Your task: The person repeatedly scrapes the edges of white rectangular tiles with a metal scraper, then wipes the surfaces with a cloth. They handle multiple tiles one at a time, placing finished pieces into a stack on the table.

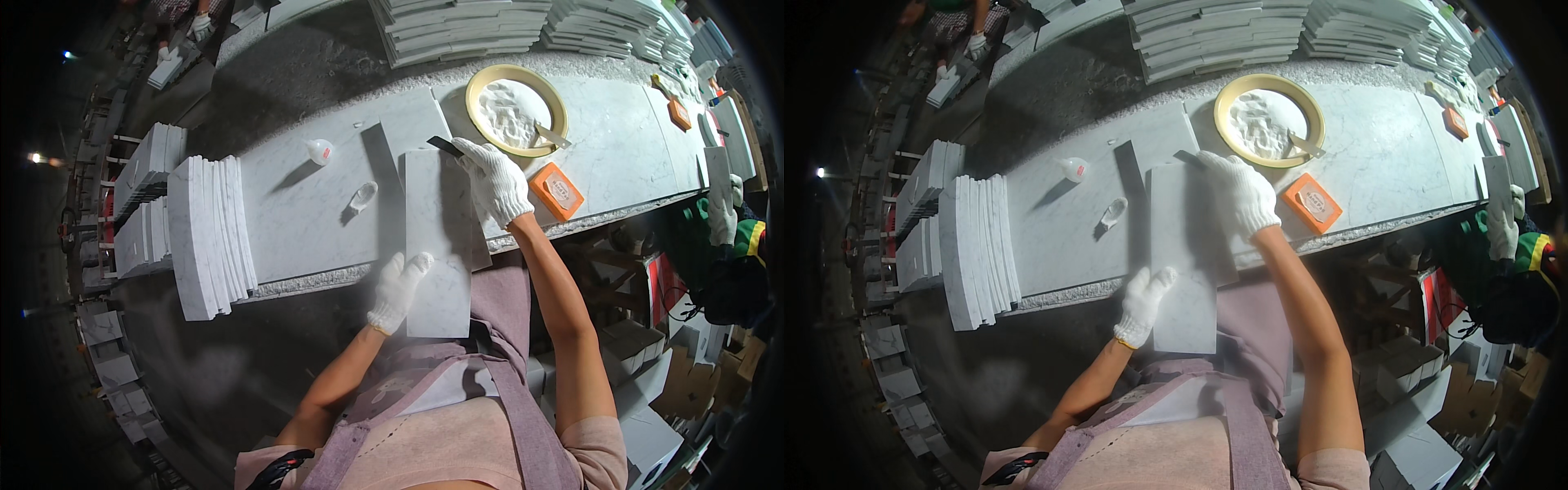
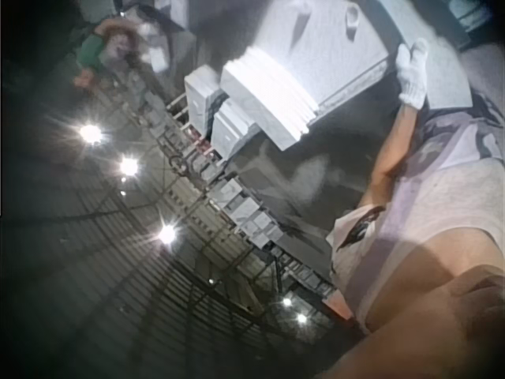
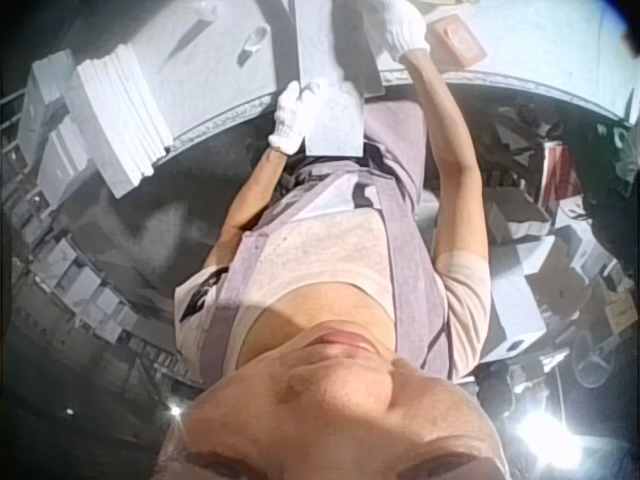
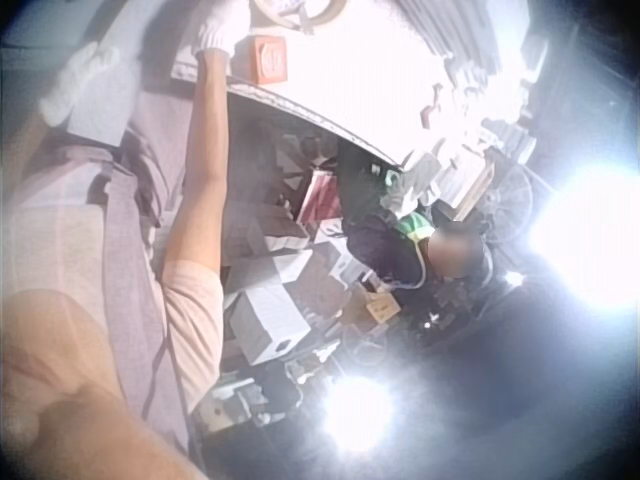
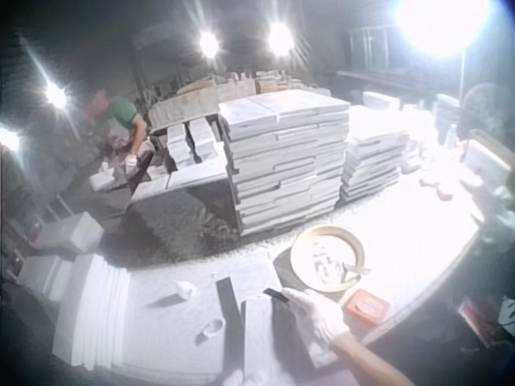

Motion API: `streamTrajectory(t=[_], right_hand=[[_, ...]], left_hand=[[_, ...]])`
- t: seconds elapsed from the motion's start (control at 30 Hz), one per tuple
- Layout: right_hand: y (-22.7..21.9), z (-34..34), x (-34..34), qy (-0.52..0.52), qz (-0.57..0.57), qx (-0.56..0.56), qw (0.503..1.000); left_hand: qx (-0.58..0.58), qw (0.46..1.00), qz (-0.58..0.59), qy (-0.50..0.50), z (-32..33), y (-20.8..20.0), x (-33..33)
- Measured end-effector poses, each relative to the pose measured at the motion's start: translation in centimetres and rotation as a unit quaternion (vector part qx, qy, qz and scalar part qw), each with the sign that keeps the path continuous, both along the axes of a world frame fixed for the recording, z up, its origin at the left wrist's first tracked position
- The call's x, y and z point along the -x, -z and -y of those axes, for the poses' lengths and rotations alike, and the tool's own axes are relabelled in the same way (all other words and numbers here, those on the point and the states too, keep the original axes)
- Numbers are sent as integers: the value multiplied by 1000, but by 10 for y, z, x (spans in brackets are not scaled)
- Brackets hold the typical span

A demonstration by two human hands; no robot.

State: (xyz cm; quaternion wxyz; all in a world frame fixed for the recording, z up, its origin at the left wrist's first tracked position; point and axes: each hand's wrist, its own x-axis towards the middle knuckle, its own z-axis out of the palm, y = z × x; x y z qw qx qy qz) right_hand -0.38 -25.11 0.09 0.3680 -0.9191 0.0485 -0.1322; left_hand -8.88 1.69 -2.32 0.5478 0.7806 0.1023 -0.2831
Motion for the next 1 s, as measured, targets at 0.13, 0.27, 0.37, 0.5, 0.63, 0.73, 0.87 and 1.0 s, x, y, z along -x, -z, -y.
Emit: streamTrajectory(t=[0.13, 0.27, 0.37, 0.5, 0.63, 0.73, 0.87, 1.0], right_hand=[[-6, -3, 2, -3, -33, 2, 999], [-18, -6, 4, -8, -61, 2, 998], [-25, -9, 8, -18, -65, 28, 997], [-21, -4, 16, -65, -92, 75, 991], [-7, 11, 15, -150, -40, 10, 988], [2, 12, 5, -123, -32, -23, 992], [3, 7, 0, -31, -4, -84, 996], [-4, 11, 2, -74, -10, 51, 996]], left_hand=[[23, 1000, 4, -9, 4, -3, 0], [31, 998, 39, -25, 8, -5, 1], [28, 999, 36, -13, 6, -4, 0], [59, 997, 35, -38, 6, 0, 2], [69, 996, 31, -38, 7, 1, 3], [38, 998, 34, -21, 6, -4, 2], [31, 999, 33, -2, 6, -14, 1], [10, 998, 62, 4, 9, -15, 0]])
